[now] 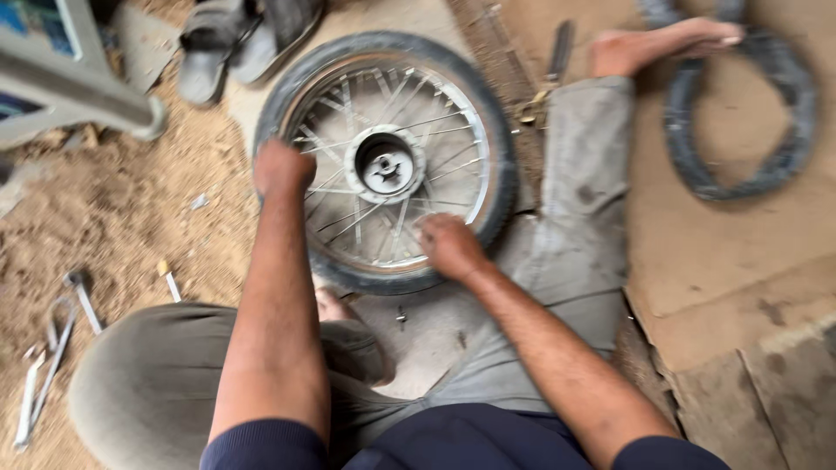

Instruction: The person sits on the ground and uses a flat metal tool to pry a motorcycle tire off its rim. After removing the tire, they place a new inner tube inside the tire and then use the tool to push the tire bead back onto the rim.

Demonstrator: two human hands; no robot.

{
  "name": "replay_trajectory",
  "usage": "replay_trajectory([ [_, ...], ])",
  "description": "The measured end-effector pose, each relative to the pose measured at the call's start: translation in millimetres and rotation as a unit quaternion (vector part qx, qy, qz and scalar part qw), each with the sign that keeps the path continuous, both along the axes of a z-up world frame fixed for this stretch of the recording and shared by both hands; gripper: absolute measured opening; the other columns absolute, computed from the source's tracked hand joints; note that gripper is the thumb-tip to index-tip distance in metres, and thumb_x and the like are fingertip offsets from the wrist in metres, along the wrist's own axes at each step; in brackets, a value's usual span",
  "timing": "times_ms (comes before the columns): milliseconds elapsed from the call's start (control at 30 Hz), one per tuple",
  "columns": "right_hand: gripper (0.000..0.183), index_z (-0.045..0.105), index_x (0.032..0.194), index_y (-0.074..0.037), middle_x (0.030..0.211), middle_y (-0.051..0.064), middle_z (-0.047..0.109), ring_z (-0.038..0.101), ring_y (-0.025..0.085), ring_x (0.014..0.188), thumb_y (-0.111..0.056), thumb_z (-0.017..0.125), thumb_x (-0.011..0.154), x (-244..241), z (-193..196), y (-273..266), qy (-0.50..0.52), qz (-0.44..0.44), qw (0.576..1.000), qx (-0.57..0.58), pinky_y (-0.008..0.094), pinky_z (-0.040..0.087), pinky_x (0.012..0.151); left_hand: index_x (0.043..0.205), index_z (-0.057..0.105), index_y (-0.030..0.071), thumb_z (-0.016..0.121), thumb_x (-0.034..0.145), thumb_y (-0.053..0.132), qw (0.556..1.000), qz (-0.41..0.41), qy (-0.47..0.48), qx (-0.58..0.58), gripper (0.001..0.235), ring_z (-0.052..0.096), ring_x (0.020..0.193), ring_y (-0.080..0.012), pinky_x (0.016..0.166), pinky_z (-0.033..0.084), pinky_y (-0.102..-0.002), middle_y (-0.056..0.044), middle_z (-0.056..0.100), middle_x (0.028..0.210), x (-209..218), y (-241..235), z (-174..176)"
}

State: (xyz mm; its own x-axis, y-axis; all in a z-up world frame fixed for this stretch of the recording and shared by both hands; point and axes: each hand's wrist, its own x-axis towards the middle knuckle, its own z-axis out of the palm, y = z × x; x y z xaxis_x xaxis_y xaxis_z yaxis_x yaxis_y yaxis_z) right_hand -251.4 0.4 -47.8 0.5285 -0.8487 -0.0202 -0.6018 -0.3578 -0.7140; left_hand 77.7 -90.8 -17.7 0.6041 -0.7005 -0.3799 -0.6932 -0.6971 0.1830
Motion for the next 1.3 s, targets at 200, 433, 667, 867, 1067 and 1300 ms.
replay_trajectory([
  [200, 0.024, 0.074, 0.114, -0.006, 0.117, 0.015, 0.074, 0.069, 0.032, 0.111, -0.008, 0.067, 0.091, -4.2, 17.2, -44.4, -0.039, -0.031, 0.999, 0.014, 0.043, 0.053, 0.100, 0.125, 0.064, 0.002, 0.073, 0.086, 0.020, 1.000, -0.009, -0.009, 0.018, 0.044, 0.065, 0.118, -0.0324, 0.100, 0.054, -0.043, -0.019, 0.065, 0.126, 48.1, -57.6, -16.2],
  [433, 0.021, 0.073, 0.117, -0.005, 0.119, 0.013, 0.074, 0.069, 0.027, 0.114, -0.008, 0.066, 0.097, -8.8, 18.2, -104.0, 0.004, -0.062, 0.998, -0.004, 0.040, 0.053, 0.102, 0.130, 0.060, 0.006, 0.079, 0.081, 0.018, 0.984, -0.137, -0.067, -0.088, 0.054, 0.058, 0.120, -0.0345, 0.101, 0.047, -0.046, -0.017, 0.063, 0.127, 73.0, -108.4, -54.1],
  [667, 0.024, 0.071, 0.122, -0.005, 0.123, 0.012, 0.073, 0.067, 0.029, 0.117, -0.009, 0.067, 0.099, 37.9, 3.9, -124.0, 0.018, -0.011, 0.999, -0.039, 0.043, 0.048, 0.104, 0.131, 0.060, 0.008, 0.096, 0.065, 0.048, 0.973, -0.219, -0.059, 0.037, 0.086, 0.062, 0.118, -0.0292, 0.095, 0.051, -0.043, -0.015, 0.067, 0.126, 64.0, -131.1, -67.1],
  [867, 0.029, 0.069, 0.127, -0.006, 0.133, 0.010, 0.069, 0.058, 0.027, 0.124, -0.009, 0.067, 0.099, 98.6, -15.1, -133.3, 0.000, 0.022, 0.996, -0.081, 0.044, 0.042, 0.107, 0.112, 0.074, 0.011, 0.094, 0.072, 0.041, 0.978, -0.194, -0.039, 0.069, 0.054, 0.071, 0.103, -0.0286, 0.089, 0.056, -0.041, -0.012, 0.074, 0.111, 65.9, -138.5, -60.8],
  [1067, 0.031, 0.066, 0.129, -0.007, 0.136, 0.009, 0.063, 0.055, 0.027, 0.127, -0.009, 0.065, 0.099, 154.4, -32.8, -155.1, -0.016, 0.048, 0.993, -0.107, 0.043, 0.041, 0.110, 0.098, 0.075, 0.010, 0.085, 0.073, 0.015, 0.973, -0.219, -0.066, -0.002, 0.027, 0.070, 0.097, -0.0343, 0.083, 0.056, -0.044, -0.017, 0.074, 0.102, 68.4, -133.2, -41.7],
  [1300, 0.059, 0.050, 0.146, -0.004, 0.153, 0.013, 0.048, 0.051, 0.029, 0.126, -0.005, 0.063, 0.089, 182.1, -31.8, -178.0, 0.045, 0.069, 0.992, -0.091, 0.047, 0.038, 0.105, 0.102, 0.074, 0.011, 0.084, 0.079, 0.021, 0.963, -0.256, -0.088, 0.007, 0.027, 0.072, 0.088, -0.0329, 0.076, 0.057, -0.047, -0.015, 0.074, 0.094, 73.6, -126.9, -57.4],
])
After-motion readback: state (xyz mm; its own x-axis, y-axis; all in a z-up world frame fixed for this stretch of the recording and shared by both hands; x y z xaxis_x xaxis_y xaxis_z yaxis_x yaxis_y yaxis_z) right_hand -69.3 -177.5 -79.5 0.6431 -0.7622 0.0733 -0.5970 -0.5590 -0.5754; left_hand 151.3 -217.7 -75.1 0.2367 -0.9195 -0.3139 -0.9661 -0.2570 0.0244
